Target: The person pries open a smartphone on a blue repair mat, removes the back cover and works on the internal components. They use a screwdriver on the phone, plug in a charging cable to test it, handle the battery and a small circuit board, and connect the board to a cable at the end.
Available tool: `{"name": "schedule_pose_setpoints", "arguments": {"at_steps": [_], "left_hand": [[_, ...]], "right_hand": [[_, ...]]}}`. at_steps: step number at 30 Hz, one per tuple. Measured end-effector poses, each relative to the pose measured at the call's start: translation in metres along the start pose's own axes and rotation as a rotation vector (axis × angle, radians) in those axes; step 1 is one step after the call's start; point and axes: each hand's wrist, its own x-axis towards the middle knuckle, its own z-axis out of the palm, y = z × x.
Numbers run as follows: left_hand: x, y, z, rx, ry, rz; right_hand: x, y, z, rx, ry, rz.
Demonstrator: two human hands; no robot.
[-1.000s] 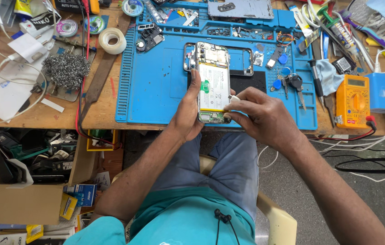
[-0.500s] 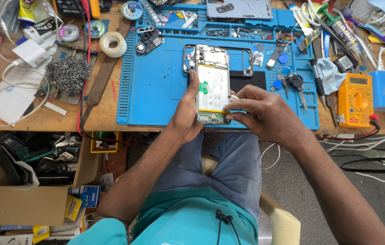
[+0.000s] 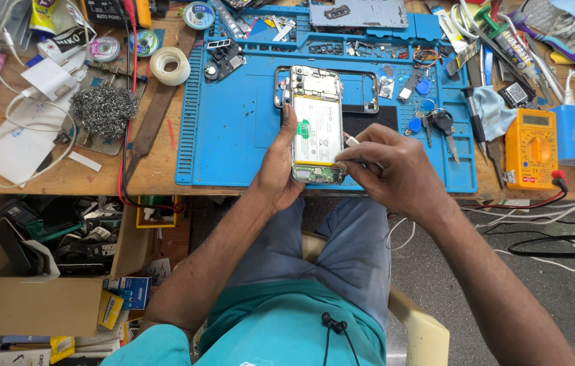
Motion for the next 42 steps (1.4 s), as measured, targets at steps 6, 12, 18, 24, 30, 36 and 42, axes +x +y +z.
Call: {"name": "schedule_pose_setpoints", "arguments": {"at_steps": [6, 12, 18, 24, 30, 36, 42], "left_hand": [[-0.002, 0.000, 0.002, 0.004, -0.052, -0.018], [-0.005, 0.003, 0.008, -0.032, -0.115, 0.041], [-0.006, 0.002, 0.009, -0.071, -0.117, 0.054], [-0.005, 0.007, 0.014, -0.152, -0.066, 0.050], [0.010, 0.009, 0.037, -0.025, 0.059, 0.145], [0.026, -0.002, 0.038, 0.005, 0.080, 0.222], [0.026, -0.008, 0.024, -0.102, 0.103, 0.303]], "right_hand": [[-0.002, 0.002, -0.003, 0.079, 0.041, 0.024], [-0.028, -0.006, 0.005, 0.141, 0.250, 0.303], [-0.075, 0.006, 0.026, 0.494, 0.401, 0.486], [-0.152, 0.050, 0.026, -0.077, -0.004, 0.739], [-0.185, 0.063, -0.008, -0.244, 0.273, 0.661], [-0.129, 0.072, -0.066, -0.350, 0.515, 0.441], [-0.056, 0.122, -0.089, -0.484, 0.464, 0.423]]}}
